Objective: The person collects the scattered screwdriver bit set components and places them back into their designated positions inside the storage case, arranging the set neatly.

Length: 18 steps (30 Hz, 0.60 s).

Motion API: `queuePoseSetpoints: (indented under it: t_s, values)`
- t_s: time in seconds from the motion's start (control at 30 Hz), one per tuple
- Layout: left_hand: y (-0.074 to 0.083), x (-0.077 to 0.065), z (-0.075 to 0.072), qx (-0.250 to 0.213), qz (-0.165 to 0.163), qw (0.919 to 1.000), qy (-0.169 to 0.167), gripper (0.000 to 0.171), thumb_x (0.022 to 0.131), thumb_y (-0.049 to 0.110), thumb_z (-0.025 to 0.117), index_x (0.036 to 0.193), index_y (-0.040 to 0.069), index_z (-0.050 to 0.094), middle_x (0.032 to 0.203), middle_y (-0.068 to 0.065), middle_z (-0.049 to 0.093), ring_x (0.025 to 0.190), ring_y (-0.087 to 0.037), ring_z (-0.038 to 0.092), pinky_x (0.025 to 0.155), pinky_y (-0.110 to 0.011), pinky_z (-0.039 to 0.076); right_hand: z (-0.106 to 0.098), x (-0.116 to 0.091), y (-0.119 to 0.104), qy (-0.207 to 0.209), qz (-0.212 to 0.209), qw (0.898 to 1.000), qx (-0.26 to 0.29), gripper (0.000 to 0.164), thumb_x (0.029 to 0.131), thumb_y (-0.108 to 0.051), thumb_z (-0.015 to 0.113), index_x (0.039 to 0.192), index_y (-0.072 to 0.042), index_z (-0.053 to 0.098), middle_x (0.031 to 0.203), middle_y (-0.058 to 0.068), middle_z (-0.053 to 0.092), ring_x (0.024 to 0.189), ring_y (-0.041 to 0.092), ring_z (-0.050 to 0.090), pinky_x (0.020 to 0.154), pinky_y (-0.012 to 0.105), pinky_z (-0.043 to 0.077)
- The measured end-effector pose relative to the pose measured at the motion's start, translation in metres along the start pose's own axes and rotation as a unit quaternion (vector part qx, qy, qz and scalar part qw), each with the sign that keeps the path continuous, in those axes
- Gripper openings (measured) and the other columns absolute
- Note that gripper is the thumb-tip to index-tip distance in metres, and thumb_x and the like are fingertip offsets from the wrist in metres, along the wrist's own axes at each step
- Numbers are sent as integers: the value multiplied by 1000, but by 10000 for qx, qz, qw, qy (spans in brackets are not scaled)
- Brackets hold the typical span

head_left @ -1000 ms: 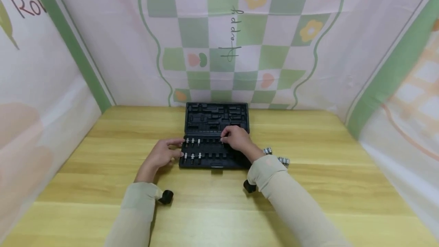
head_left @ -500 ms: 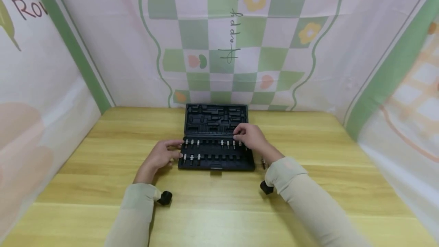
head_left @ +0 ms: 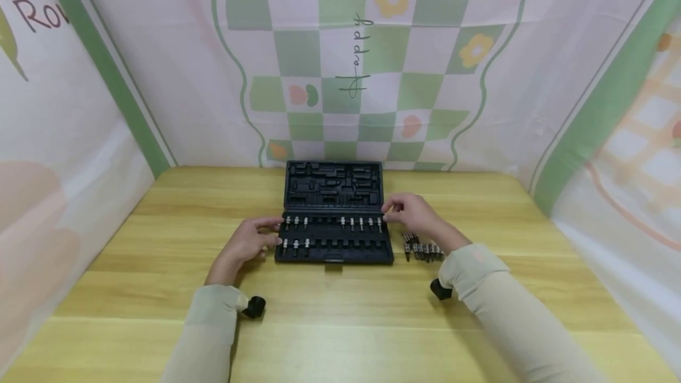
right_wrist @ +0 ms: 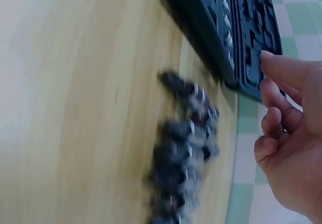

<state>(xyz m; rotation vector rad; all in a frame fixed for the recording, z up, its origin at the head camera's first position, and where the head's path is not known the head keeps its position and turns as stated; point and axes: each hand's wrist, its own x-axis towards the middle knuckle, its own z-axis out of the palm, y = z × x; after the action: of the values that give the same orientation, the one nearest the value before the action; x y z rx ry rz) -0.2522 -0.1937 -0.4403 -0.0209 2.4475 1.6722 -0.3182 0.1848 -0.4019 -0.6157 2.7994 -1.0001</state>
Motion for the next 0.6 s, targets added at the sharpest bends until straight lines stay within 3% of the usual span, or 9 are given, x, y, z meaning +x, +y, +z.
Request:
queuePoseSetpoints:
  t_s: [0.23,0.6]
  values:
    - [2,-1,0,7,30,10000,-21,51,87,-1,66,136,11,58,128,-16,57,74,-21,61,48,-29,46,-19,-18,19,-274,-169,9993,-201,14,90,-8,69,102,-1,70,79,4,60,72,19,55,66,36,46]
    - [2,-1,0,-36,-9,10000,-21,51,87,-1,65,135,13,59,128,-14,57,75,-22,61,49,-30,46,-31,-34,40,-555,-238,9976,-346,18,85,-8,74,101,-1,70,79,2,62,74,17,56,68,34,48]
